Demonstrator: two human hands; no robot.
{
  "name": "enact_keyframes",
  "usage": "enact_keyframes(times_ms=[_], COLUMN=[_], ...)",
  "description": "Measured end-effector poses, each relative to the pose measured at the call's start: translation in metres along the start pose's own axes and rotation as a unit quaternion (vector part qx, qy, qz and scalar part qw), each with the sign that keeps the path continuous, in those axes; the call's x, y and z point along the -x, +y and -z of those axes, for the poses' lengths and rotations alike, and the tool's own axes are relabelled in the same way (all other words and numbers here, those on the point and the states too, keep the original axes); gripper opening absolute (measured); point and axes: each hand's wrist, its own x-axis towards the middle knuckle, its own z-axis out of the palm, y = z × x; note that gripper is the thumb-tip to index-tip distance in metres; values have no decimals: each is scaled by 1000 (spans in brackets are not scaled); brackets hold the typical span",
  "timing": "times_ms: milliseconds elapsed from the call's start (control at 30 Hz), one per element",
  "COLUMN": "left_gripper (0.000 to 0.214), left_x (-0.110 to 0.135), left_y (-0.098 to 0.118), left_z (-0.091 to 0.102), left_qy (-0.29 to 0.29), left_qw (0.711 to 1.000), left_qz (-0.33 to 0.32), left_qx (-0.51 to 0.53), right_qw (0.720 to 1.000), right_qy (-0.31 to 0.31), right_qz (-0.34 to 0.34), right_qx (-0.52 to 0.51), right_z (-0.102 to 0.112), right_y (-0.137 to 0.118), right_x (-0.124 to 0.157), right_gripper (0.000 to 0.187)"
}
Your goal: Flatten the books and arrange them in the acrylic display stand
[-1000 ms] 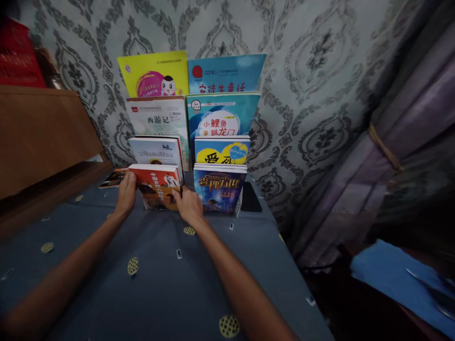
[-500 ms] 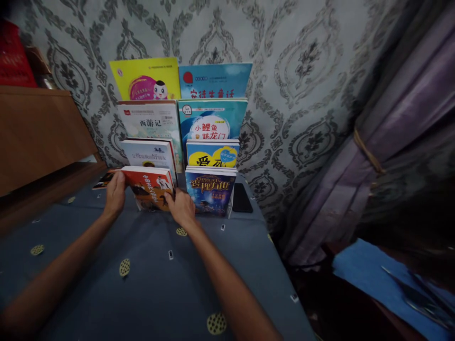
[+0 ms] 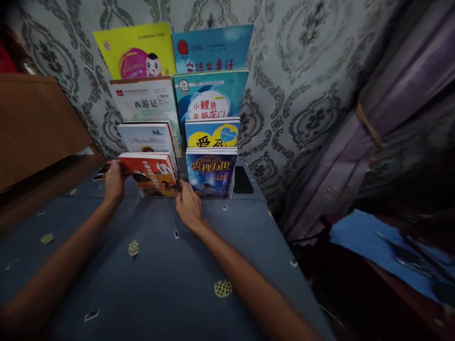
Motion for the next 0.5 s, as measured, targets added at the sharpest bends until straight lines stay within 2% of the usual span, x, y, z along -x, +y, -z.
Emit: enact_keyframes(times_ms=[167,333,500], left_gripper=[65,64,60], left_x=[0,3,2], left_y=[-4,-5,-9], left_z=[1,-2,-4], left_qy=[-14,-19,-15], left_qw=[1000,993,988], left_qz=[-16,-65,-85], left_qx=[-19,-100,-125], right_qw=[999,994,990], right_qy=[-11,-79,-106], right_qz=[-44,-60,-88], right_qx=[16,44,20], right_z=[4,9,4], right_y=[-10,-14,-10], right_x=[-7,-16,-28], right_gripper=[45,45,31])
